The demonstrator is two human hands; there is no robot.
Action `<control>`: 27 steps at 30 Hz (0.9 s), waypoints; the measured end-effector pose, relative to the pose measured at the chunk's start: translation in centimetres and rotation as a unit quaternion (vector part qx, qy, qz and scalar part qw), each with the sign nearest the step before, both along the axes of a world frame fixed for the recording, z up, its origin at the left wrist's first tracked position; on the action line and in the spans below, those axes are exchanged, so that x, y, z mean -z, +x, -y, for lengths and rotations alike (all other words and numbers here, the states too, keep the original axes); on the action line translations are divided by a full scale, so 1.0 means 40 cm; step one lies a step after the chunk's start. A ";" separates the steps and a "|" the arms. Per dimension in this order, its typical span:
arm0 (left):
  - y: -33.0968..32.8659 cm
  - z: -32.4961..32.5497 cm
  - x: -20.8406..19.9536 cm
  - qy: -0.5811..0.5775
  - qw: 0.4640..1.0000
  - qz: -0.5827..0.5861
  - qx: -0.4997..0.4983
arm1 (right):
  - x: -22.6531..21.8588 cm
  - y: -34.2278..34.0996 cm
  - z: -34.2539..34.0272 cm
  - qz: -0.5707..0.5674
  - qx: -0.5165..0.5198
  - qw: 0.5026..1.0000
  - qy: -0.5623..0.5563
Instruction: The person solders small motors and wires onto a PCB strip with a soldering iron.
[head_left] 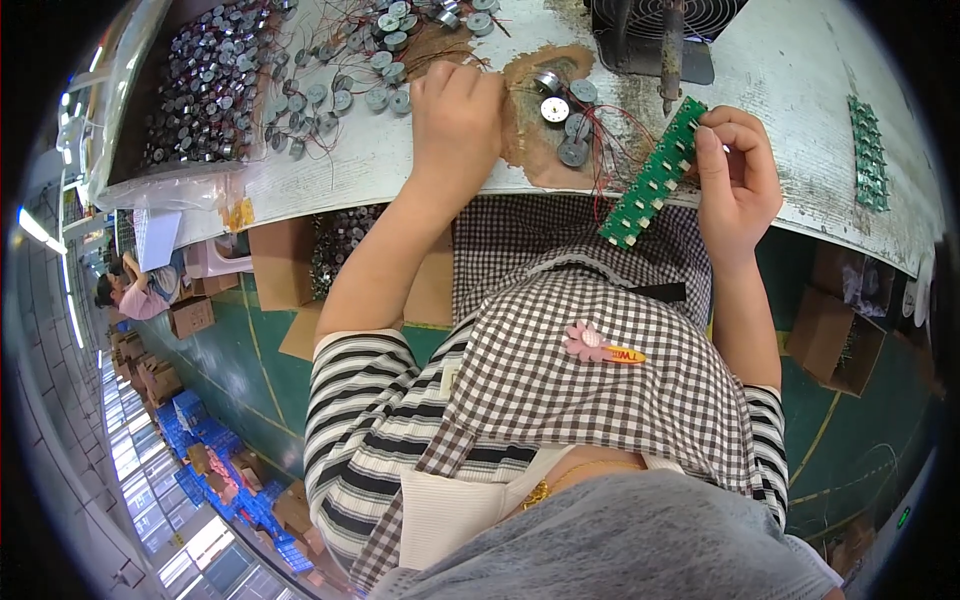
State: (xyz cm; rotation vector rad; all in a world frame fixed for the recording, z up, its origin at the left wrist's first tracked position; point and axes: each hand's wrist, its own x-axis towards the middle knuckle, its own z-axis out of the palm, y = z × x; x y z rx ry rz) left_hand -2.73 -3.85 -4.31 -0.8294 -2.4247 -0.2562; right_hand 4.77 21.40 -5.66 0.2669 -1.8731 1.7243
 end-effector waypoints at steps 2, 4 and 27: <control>0.004 -0.005 -0.014 0.003 0.999 0.035 -0.025 | 0.001 0.001 0.000 -0.003 -0.013 1.000 -0.016; 0.014 -0.012 -0.029 0.241 0.952 0.190 -0.013 | -0.002 0.004 0.000 -0.006 -0.025 0.999 -0.030; 0.081 -0.197 -0.052 0.357 0.847 0.359 0.160 | -0.022 0.019 0.017 -0.012 -0.060 0.998 -0.003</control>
